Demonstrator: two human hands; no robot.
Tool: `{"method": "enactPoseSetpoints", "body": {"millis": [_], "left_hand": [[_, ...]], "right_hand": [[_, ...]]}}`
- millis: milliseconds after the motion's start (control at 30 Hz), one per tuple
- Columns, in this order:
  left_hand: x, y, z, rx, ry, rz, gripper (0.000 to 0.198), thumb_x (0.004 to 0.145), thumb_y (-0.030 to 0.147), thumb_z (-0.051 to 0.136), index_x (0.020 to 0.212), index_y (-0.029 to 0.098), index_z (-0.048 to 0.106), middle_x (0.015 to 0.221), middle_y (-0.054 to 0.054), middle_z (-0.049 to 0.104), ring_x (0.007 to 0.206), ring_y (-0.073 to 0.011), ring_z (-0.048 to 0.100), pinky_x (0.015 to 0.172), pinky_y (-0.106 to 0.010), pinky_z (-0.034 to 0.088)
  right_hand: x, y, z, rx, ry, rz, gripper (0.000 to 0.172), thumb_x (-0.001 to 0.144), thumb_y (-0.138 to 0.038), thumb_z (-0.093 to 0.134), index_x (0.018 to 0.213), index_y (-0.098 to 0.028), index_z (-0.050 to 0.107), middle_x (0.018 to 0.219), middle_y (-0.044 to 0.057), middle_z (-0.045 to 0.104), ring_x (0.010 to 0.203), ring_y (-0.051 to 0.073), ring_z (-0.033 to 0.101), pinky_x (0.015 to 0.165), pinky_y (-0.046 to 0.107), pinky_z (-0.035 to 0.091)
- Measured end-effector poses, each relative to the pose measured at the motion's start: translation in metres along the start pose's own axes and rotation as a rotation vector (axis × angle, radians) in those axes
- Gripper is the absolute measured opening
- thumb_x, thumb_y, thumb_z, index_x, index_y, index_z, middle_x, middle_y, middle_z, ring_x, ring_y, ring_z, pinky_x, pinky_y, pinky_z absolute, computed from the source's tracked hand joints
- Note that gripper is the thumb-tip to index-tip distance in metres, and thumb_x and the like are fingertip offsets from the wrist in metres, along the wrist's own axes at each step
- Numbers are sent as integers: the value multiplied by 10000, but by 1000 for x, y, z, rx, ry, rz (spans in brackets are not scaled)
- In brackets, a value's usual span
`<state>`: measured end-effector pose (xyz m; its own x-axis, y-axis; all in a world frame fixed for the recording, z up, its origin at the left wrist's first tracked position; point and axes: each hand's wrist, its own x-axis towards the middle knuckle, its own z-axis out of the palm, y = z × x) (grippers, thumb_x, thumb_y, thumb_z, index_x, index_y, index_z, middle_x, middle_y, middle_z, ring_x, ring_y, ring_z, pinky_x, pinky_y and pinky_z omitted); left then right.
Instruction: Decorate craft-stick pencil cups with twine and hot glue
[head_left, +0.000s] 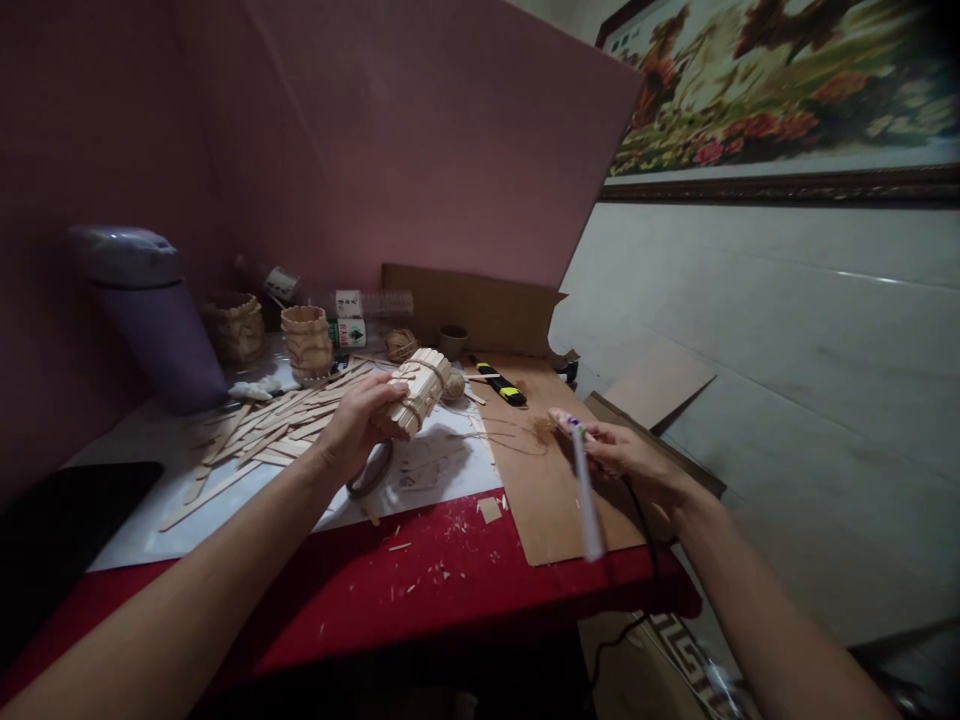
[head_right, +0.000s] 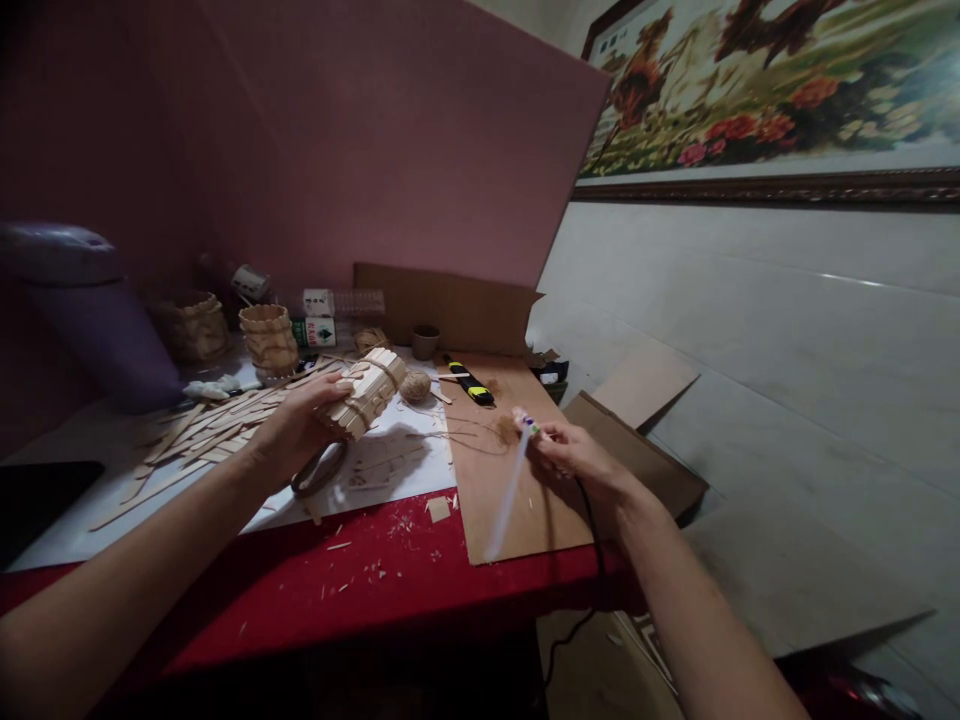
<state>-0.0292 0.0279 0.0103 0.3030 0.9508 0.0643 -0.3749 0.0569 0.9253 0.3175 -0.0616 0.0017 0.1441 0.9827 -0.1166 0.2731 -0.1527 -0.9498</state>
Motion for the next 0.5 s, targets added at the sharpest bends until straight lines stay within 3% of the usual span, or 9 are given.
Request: {"method": "enactPoseSetpoints", "body": {"millis": [67,133,233,300,400,500], "left_hand": [[1,-2,0,-2,-15,-2,403,670,325,740,1009,124,651,861,-71,665,664,-165,618,502,-245,511],[1,-3,0,-17,-39,-8,383,673,324,742,987,118,662,853,-79,671,665,-171,622,511,-254,514],[2,-6,1,-42,-66,-39,358,675,329,746,951,112,679,853,-93,684,675,-181,634,546,-271,530],[2,-6,1,-35,-69,-51,351,674,336,749,933,109,681,827,-93,682,654,-179,629,538,-270,524],[1,-6,1,-11,-78,-54,341,673,339,748,914,108,681,794,-87,674,620,-170,612,515,-263,508],[1,-6,1,-7,-99,-58,325,679,340,745,907,117,681,785,-79,668,611,-166,605,508,-258,500]], "right_hand": [[-10,-11,-2,229,-39,-21,293,707,-356,773,914,-192,647,708,-18,555,528,87,422,419,191,286],[-17,-20,-1,350,11,-53,288,665,-328,802,864,-189,646,746,0,566,548,86,425,403,180,295],[-21,-26,2,331,88,-67,319,640,-328,845,780,-160,613,660,-20,514,528,66,394,393,156,266],[-23,-25,5,269,71,-44,335,664,-358,842,761,-150,597,614,-36,484,505,55,368,394,152,243],[-31,-25,9,253,-10,20,353,651,-379,837,822,-144,636,697,3,559,496,49,368,397,168,230],[-47,-33,12,327,23,-6,369,608,-377,804,900,-183,687,785,46,616,504,68,386,405,204,264]]}}
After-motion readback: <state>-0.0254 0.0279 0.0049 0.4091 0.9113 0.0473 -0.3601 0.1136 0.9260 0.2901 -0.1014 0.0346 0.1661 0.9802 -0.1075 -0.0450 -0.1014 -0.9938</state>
